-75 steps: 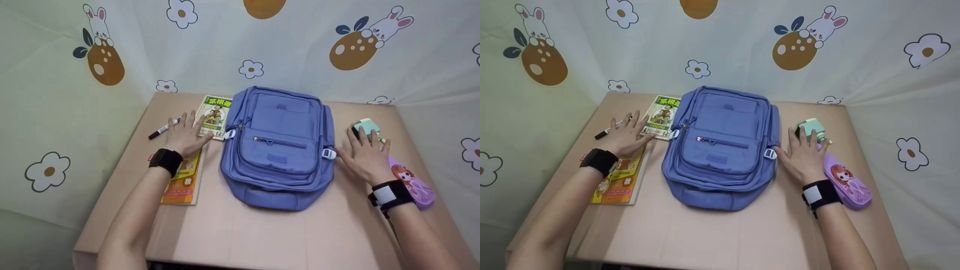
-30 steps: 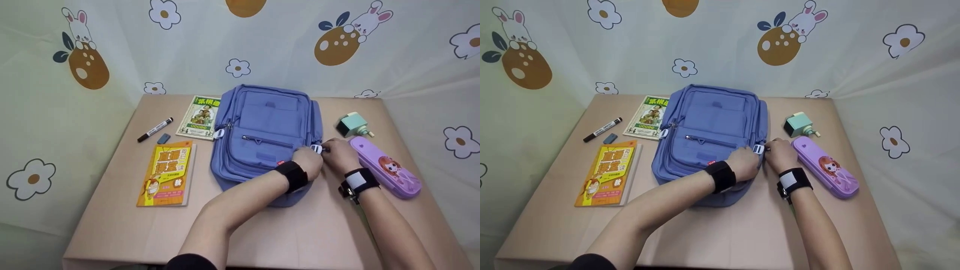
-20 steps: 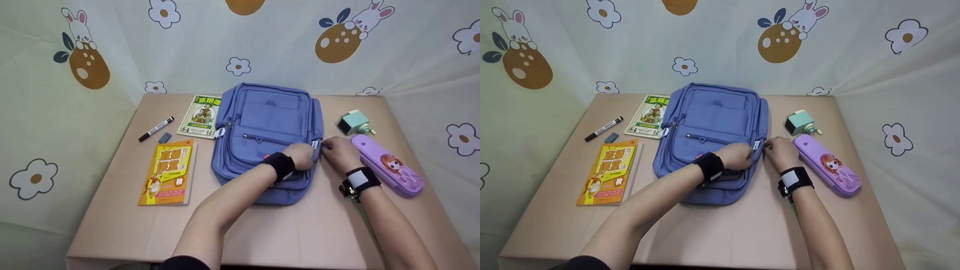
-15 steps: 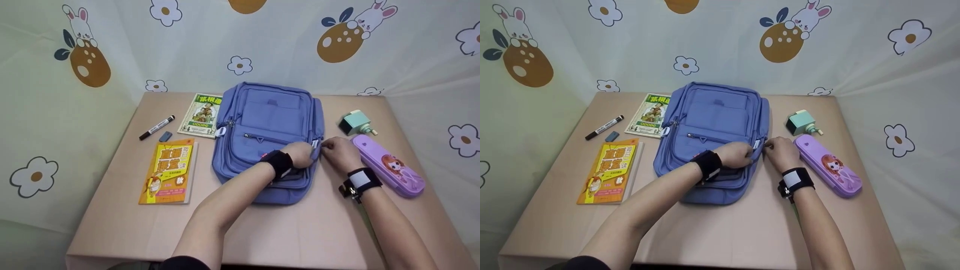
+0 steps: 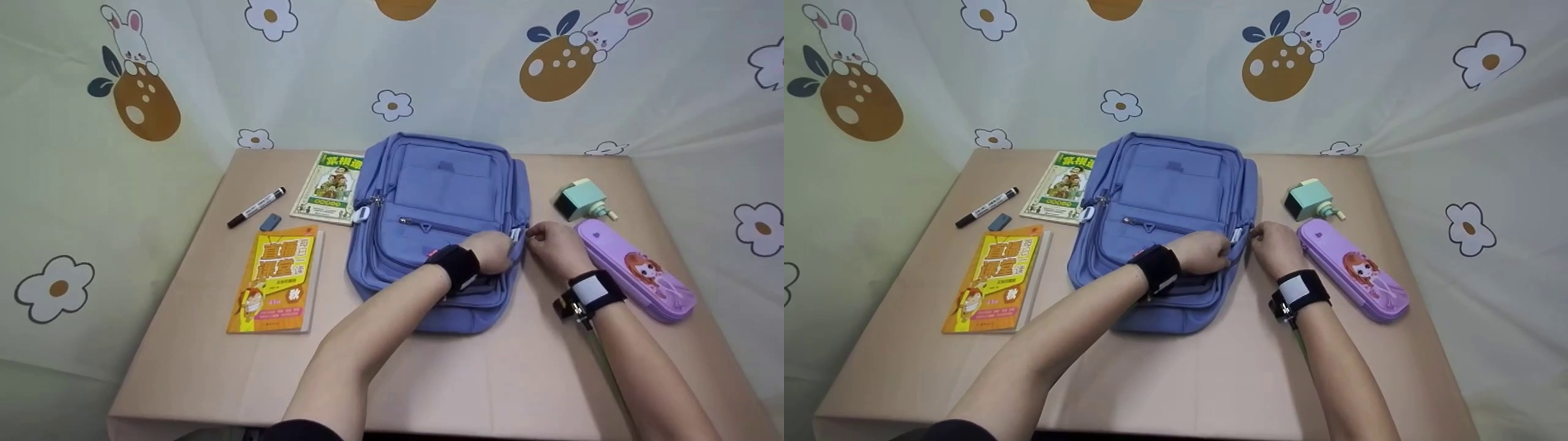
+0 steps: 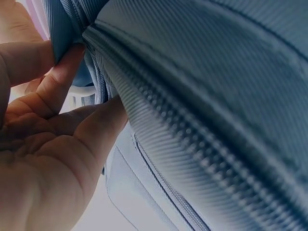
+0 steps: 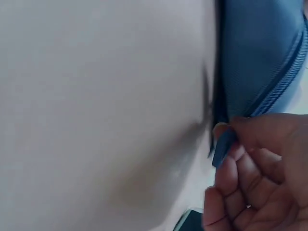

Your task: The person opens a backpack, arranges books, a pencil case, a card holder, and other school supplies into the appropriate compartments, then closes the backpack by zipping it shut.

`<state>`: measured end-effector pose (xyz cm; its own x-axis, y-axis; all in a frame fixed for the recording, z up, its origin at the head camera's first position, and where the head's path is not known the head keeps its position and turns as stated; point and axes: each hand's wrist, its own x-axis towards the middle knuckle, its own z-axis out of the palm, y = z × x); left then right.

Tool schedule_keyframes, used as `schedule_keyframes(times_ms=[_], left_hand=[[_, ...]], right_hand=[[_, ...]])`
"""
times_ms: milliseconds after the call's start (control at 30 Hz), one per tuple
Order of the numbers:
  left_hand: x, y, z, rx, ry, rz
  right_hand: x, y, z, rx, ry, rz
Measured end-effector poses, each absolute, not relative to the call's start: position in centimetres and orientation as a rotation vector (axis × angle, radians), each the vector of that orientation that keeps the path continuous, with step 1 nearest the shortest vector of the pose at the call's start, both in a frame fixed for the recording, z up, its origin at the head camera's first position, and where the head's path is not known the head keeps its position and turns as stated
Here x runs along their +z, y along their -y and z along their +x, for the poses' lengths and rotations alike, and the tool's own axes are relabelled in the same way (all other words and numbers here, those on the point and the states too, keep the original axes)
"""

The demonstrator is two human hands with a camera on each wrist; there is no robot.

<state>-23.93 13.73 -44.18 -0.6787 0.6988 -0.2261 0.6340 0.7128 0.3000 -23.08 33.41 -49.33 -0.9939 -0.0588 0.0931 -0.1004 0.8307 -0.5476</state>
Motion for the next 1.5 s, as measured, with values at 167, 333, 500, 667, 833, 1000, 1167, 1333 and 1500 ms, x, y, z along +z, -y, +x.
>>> schedule_keyframes(times_ms=[167, 333, 500, 667, 833, 1000, 1167, 1333, 1500], left_hand=[[-44.2, -13.6, -23.9, 0.271, -2.606, 1.058], [-44.1, -13.6, -23.8, 0.268, -2.617, 1.06], [-44.1, -13.6, -23.7, 0.284, -2.608, 1.048], [-44.1, -13.7, -23.7, 0.3, -2.596, 1.022], [-44.1, -13.8, -23.7, 0.288, -2.604, 1.033], [-44.2, -13.8, -23.6, 0.272, -2.617, 1.031], [-44.3, -13.8, -23.6, 0.27, -2.608, 1.033], [-44.3, -13.7, -23.7, 0.269, -2.61, 1.023], [-44.3, -13.8, -23.8, 0.258, -2.611, 1.026]], right_hand=[[-48.9, -33.5, -23.0, 0.895, 2.942, 0.117], [-49.1, -33.6, -22.5, 0.86, 2.906, 0.115], [-49.2, -33.5, -22.0, 0.73, 2.863, 0.206], [-49.0, -33.2, -21.5, 0.558, 2.813, 0.308], [-48.7, -33.1, -20.8, 0.492, 2.815, 0.347], [-48.5, -33.1, -20.1, 0.487, 2.834, 0.355], [-48.1, -32.9, -19.6, 0.482, 2.856, 0.359], [-47.7, -32.7, -19.1, 0.47, 2.872, 0.378], [-47.5, -32.6, -18.8, 0.446, 2.853, 0.421]])
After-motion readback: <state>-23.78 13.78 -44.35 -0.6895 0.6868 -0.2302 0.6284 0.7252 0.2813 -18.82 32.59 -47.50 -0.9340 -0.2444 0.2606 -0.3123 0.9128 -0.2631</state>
